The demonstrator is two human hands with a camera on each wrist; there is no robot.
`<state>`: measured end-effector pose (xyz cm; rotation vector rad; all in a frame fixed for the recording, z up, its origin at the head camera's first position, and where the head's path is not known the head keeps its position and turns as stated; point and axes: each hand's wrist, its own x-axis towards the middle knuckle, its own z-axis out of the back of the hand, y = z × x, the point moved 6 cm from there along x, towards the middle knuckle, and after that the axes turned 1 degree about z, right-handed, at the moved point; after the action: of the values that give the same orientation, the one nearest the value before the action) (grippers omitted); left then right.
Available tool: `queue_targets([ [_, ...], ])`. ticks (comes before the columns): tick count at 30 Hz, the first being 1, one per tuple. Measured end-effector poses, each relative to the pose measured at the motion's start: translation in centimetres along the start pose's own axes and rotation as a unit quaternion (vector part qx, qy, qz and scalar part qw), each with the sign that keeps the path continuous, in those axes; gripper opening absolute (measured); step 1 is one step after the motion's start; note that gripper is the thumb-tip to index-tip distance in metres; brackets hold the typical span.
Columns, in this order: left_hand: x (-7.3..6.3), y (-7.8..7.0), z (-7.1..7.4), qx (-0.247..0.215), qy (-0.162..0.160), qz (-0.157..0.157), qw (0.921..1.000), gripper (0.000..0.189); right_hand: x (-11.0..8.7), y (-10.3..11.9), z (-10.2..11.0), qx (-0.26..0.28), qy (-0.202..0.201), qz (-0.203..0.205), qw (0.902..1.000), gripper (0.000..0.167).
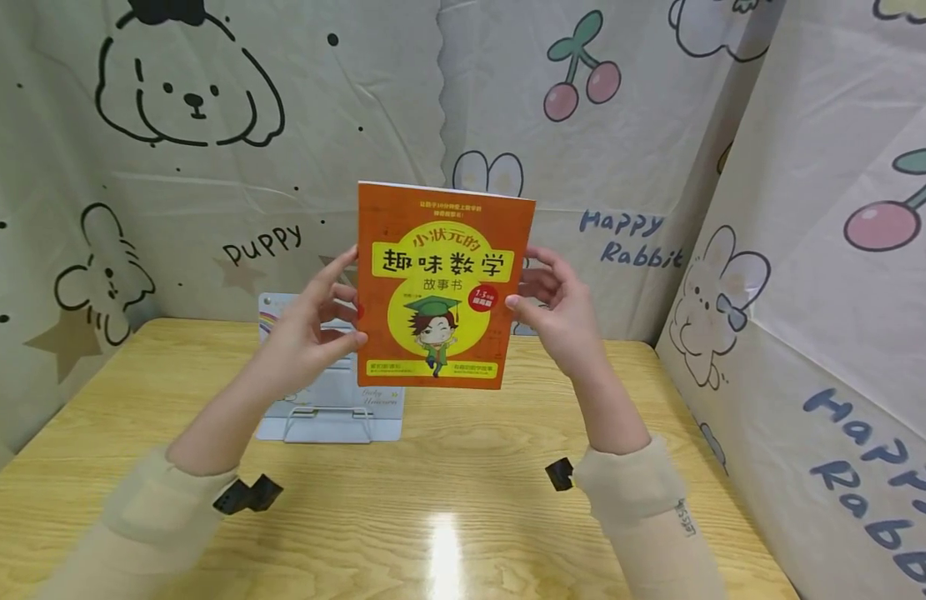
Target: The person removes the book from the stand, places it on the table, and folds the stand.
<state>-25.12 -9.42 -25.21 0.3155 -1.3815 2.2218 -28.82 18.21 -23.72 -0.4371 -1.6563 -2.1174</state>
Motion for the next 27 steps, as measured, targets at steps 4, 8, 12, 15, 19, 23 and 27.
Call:
queue_targets([
  [4,0.0,-0.3,-0.8,-0.016,-0.003,-0.012,0.9998,0.089,-0.7,0.0,1.0,0.004,0.001,0.0,1.0,0.056],
  [8,-0.3,-0.3,-1.6,-0.032,-0.011,-0.014,0.9993,0.086,-1.6,-0.2,1.8,0.003,0.0,0.001,1.0,0.055],
  [12,-0.4,-0.3,-2.5,-0.045,-0.011,-0.008,0.9989,0.085,-2.2,-0.5,2.6,0.013,-0.004,-0.002,0.9999,0.055],
  [15,-0.4,-0.2,-3.3,-0.054,-0.003,-0.006,0.9985,0.084,-2.6,-0.9,3.1,0.017,-0.004,-0.006,0.9998,0.055],
  [19,-0.5,-0.2,-4.5,-0.065,0.01,-0.003,0.9978,0.084,-3.1,-1.7,3.9,0.013,-0.004,-0.022,0.9997,0.055],
  [23,-0.6,0.0,-5.5,-0.078,0.022,0.004,0.9967,0.084,-3.6,-2.4,4.6,0.006,-0.003,-0.042,0.9991,0.056],
  [27,-0.5,0.1,-6.5,-0.084,0.03,0.008,0.996,0.084,-4.1,-2.9,5.3,0.004,0.002,-0.05,0.9987,0.057],
])
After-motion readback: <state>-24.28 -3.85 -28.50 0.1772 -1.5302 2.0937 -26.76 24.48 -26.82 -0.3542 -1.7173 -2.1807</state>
